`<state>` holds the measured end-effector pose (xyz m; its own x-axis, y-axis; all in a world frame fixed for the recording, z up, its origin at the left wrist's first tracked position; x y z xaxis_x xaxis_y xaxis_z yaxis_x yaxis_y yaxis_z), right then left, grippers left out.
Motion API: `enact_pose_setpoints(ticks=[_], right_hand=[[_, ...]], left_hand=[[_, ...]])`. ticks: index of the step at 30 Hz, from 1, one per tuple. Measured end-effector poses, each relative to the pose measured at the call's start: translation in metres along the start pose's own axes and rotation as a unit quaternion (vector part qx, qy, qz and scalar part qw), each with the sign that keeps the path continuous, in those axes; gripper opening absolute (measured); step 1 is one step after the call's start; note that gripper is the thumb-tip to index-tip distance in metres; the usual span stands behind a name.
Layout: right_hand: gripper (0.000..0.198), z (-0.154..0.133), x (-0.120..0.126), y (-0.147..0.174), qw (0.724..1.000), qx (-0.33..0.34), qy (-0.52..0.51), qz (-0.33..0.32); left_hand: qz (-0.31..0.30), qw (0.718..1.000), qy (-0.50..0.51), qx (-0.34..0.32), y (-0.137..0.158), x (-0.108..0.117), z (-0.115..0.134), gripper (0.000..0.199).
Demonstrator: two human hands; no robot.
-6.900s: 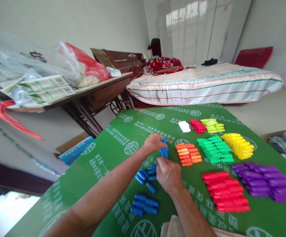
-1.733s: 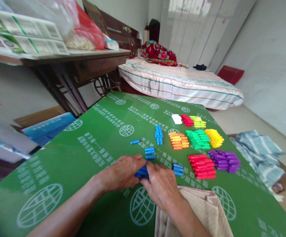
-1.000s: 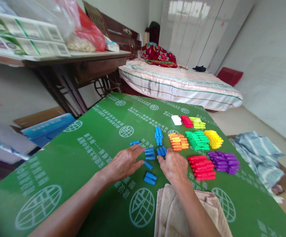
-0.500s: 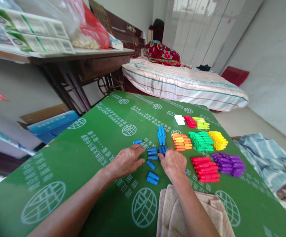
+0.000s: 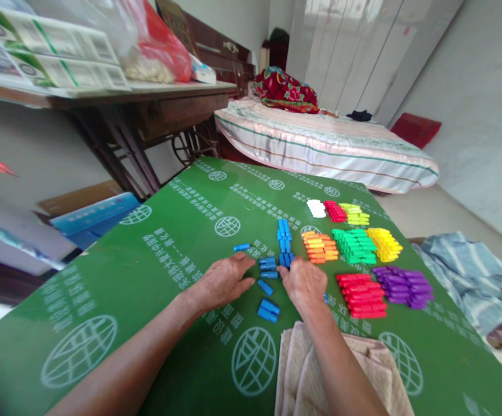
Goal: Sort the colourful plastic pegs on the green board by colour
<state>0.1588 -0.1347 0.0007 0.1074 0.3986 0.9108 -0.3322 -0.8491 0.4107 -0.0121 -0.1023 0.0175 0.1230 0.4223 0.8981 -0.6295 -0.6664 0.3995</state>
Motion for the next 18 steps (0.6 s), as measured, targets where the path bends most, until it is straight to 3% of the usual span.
enact_pose_setpoints(ticks=[18], right_hand=[[0.041,0.0041,0.0006,0.0058,1.0,-0.001,0.026,0.016]], left_hand=[[-0.003,1.0,-0.006,-0.002,-0.002,-0.0025,-0.0009,0.033]])
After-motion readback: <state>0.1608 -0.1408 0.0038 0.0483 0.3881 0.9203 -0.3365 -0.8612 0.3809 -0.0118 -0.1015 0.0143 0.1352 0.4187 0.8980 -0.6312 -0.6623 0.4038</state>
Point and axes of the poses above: each hand's wrist, its own y-axis away from the middle knuckle, its own x-axis out of the back of the hand, z = x × y, the point moved 1 cm from there along -y, towards the middle knuckle, and after that the axes turned 14 degrees about -z, right-handed, at the moved point
